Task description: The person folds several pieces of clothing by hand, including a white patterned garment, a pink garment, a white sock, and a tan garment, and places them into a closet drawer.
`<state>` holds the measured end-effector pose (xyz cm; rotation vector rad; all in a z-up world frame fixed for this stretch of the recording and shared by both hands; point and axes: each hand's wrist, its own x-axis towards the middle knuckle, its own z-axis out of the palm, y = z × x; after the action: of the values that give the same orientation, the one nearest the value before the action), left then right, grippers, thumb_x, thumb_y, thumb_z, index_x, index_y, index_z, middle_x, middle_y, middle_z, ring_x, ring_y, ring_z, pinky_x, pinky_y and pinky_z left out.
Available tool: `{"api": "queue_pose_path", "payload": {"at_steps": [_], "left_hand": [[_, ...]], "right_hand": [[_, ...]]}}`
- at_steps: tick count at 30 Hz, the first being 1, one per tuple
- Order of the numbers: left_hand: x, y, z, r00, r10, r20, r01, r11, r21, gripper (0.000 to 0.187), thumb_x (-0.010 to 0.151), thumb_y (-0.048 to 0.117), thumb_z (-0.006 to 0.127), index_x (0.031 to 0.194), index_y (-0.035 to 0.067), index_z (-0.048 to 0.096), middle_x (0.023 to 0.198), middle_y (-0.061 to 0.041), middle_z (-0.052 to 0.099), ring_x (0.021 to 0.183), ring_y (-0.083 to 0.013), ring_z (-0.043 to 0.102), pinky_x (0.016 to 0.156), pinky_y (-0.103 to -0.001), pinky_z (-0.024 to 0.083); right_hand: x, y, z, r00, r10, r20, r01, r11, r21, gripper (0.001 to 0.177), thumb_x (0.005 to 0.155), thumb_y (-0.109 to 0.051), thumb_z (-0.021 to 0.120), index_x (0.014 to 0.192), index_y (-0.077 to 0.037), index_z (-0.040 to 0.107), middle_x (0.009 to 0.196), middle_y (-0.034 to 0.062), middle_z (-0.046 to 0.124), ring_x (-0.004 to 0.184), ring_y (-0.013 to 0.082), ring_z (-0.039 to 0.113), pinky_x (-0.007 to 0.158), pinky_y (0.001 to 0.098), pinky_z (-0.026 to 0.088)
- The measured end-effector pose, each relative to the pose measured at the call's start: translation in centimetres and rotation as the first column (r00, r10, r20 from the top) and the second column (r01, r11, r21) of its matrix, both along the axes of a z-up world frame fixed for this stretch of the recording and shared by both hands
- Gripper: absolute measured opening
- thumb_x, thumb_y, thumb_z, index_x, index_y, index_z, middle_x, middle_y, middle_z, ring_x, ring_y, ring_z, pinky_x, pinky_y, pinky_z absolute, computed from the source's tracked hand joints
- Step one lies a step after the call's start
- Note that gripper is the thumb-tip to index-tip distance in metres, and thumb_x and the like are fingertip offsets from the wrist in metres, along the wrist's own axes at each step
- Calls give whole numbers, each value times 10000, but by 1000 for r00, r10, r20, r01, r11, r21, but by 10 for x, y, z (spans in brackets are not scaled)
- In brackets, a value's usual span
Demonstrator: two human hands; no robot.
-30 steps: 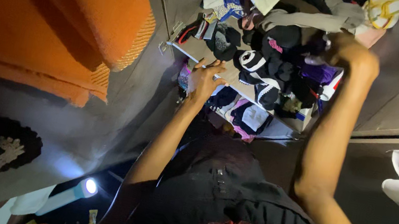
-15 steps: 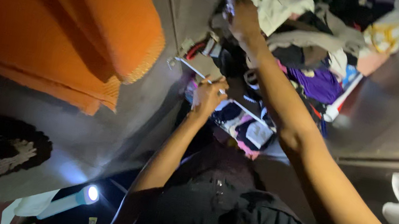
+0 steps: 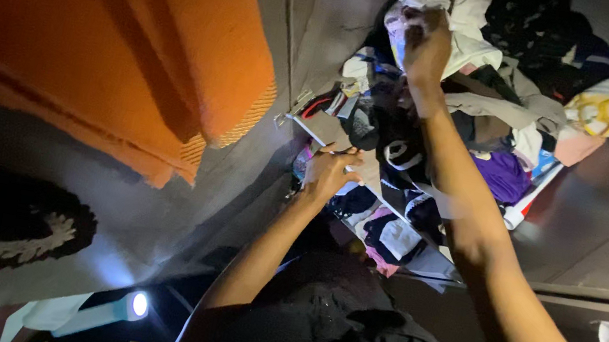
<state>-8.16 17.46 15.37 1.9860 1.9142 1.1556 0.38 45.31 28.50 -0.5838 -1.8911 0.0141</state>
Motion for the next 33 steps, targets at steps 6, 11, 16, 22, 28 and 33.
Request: {"api": "queue_pose_path", "payload": {"at_steps": [6, 11, 16, 22, 28, 33], "left_hand": [[6, -9, 0, 998, 6, 61, -1, 997, -80, 366, 719, 292, 863, 1050, 155, 789, 1190, 3, 757, 1212, -130, 668, 1116, -416, 424], [5, -8, 8, 999, -12, 53, 16, 997, -70, 369, 701, 258, 879, 1034, 128, 786, 1199, -16, 755, 1224, -138, 655, 1125, -431, 413], [10, -13, 18, 999, 24, 20, -24, 1000, -18, 427, 662, 318, 874, 1024, 114, 778, 1143, -45, 748, 1139, -231, 667, 1045, -420, 434], [11, -31, 51, 792, 82, 605, 106, 957, -270, 453, 804, 462, 704, 1120, 139, 716, 1112, 0, 711, 1032, -162, 652, 908, -357, 507], [36, -51, 113, 362, 16, 932, 454, 871, -191, 532, 945, 606, 535, 1216, 164, 654, 1080, 44, 673, 925, -92, 638, 770, -295, 580], [46, -55, 122, 413, -213, 885, 612, 785, -96, 388, 996, 292, 718, 1272, 29, 646, 1119, -6, 688, 977, -74, 630, 815, -245, 535]], "right_hand": [[49, -13, 41, 832, 351, -430, -493, 823, -281, 95, 1010, 36, 635, 1043, -53, 636, 939, 16, 622, 864, 103, 559, 771, 257, 442], [105, -73, 67, 609, 103, -786, -684, 570, -455, 98, 1052, 0, 617, 1131, -57, 607, 1005, 44, 627, 905, 152, 579, 804, 307, 487], [145, -172, 34, 292, -135, -947, -911, 263, -318, 192, 1021, -74, 561, 1211, -95, 545, 1138, 100, 668, 1022, 238, 698, 901, 431, 588], [181, -263, -26, 278, -222, -934, -905, 266, -333, 189, 1037, -56, 568, 1223, -75, 540, 1156, 98, 674, 1043, 221, 692, 957, 411, 598], [209, -300, -42, 403, -176, -898, -783, 442, -438, 139, 1071, -66, 601, 1206, -45, 581, 1124, 63, 666, 995, 158, 663, 921, 351, 577], [224, -319, -36, 499, -159, -852, -664, 562, -493, 127, 1098, -127, 635, 1186, -42, 600, 1113, 50, 673, 997, 113, 642, 915, 290, 559]]}}
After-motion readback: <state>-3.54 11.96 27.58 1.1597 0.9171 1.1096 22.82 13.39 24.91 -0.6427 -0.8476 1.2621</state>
